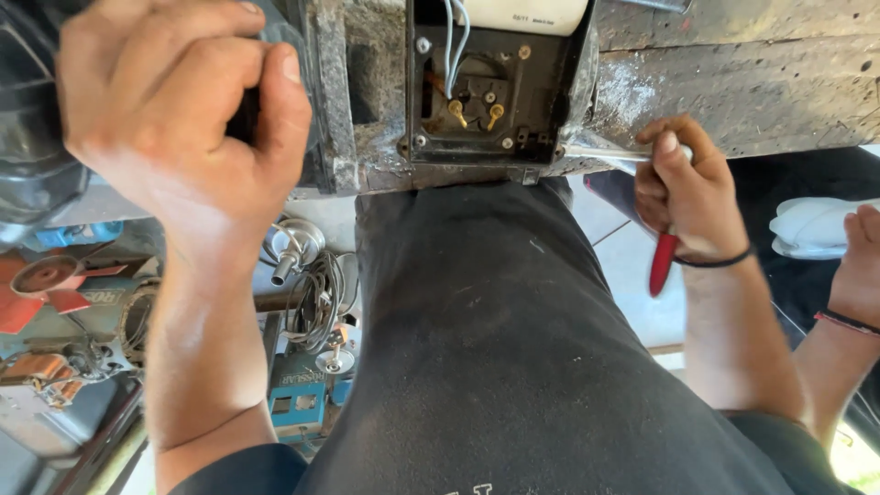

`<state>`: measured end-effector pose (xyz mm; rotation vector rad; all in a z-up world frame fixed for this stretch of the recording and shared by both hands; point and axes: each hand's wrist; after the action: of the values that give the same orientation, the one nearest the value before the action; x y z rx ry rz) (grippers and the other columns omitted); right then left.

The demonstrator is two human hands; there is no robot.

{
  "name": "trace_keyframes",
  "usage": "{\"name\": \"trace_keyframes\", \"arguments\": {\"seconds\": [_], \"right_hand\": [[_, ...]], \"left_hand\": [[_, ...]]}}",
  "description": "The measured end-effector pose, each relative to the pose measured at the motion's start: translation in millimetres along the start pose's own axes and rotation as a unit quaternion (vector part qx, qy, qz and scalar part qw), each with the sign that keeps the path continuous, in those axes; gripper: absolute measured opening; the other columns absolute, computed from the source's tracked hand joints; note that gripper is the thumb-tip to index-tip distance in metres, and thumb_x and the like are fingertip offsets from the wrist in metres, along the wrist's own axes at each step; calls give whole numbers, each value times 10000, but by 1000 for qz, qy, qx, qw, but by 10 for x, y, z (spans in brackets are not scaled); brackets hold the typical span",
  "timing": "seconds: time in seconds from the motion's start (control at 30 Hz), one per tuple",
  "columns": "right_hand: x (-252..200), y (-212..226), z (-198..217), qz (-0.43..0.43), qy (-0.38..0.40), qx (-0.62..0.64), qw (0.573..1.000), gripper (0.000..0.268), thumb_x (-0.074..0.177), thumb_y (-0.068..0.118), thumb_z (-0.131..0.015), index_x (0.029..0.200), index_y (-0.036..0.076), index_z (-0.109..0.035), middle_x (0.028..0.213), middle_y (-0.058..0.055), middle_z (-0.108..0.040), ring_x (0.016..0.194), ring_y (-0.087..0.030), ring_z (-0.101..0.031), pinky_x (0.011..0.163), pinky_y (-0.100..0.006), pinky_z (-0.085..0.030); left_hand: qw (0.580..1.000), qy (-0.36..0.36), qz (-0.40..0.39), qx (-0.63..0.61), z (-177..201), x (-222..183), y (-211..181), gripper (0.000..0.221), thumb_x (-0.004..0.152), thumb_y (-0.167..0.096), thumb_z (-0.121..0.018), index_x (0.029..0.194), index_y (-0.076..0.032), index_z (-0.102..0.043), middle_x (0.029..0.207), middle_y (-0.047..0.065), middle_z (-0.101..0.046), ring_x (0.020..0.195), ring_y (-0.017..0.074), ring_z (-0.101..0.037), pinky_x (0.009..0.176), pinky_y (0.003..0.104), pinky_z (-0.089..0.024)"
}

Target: Loosening bolts and disassembling a pump housing using a wrench, hammer, and screwdriver.

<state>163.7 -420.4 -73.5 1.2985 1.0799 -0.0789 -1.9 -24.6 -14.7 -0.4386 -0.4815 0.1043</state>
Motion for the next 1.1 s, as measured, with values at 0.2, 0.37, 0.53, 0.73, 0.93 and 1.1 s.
{"name": "trace_keyframes", "arguments": {"seconds": [0.2,0.37,0.53,0.73,0.93,1.1], "right_hand": [[-27,344,-117,-176,-88,-7,980,193,1184,237,-350,1150,121,-500,740,2,-345,473,-81,-274,373,-221,-224],[-18,-37,-96,-11,-148,-117,982,316,1157,392,-472,1012,112,-454,673,-28,-415,432,-67,-331,323,-217,-263],[74,-350,-6,141,-157,-159,964,460,1103,491,-573,988,73,-417,671,-72,-440,486,-113,-421,395,-244,-309],[225,-613,49,294,-177,-201,917,507,1109,458,-601,1029,-20,-452,667,-120,-474,511,-178,-463,471,-311,-322],[661,-932,166,515,-296,-271,758,580,1073,534,-566,895,-17,-545,714,-141,-564,575,-239,-563,557,-352,-405],[758,-919,76,607,-224,-144,749,508,1108,486,-447,1000,-6,-512,625,-133,-509,388,-150,-382,356,-311,-307]], "left_hand": [[1000,-24,-8,3,-29,74,-6,365,1173,-131,-593,860,12,-716,1025,144,-764,958,383,-629,930,457,-521],[1000,-25,-1,5,-68,83,7,358,1140,-130,-610,830,11,-720,986,145,-768,945,382,-627,928,446,-523],[1000,-16,2,19,-59,87,21,332,1137,-127,-626,844,-7,-727,1002,129,-771,955,383,-646,938,444,-524],[1000,-17,-1,16,-72,83,21,340,1133,-122,-622,831,-3,-723,987,130,-770,929,378,-648,924,446,-520],[1000,-15,-2,12,-61,72,22,340,1137,-128,-615,844,-3,-732,1005,125,-767,949,375,-641,940,442,-525],[1000,11,-1,0,12,49,-7,380,1201,-147,-571,875,8,-691,1018,123,-749,922,370,-616,899,460,-439]]}}
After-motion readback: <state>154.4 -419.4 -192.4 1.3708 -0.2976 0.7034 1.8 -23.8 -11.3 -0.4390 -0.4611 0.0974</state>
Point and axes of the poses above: each hand's wrist, its own x-axis towards the middle knuckle, its own z-axis out of the back of the hand, y = z × x
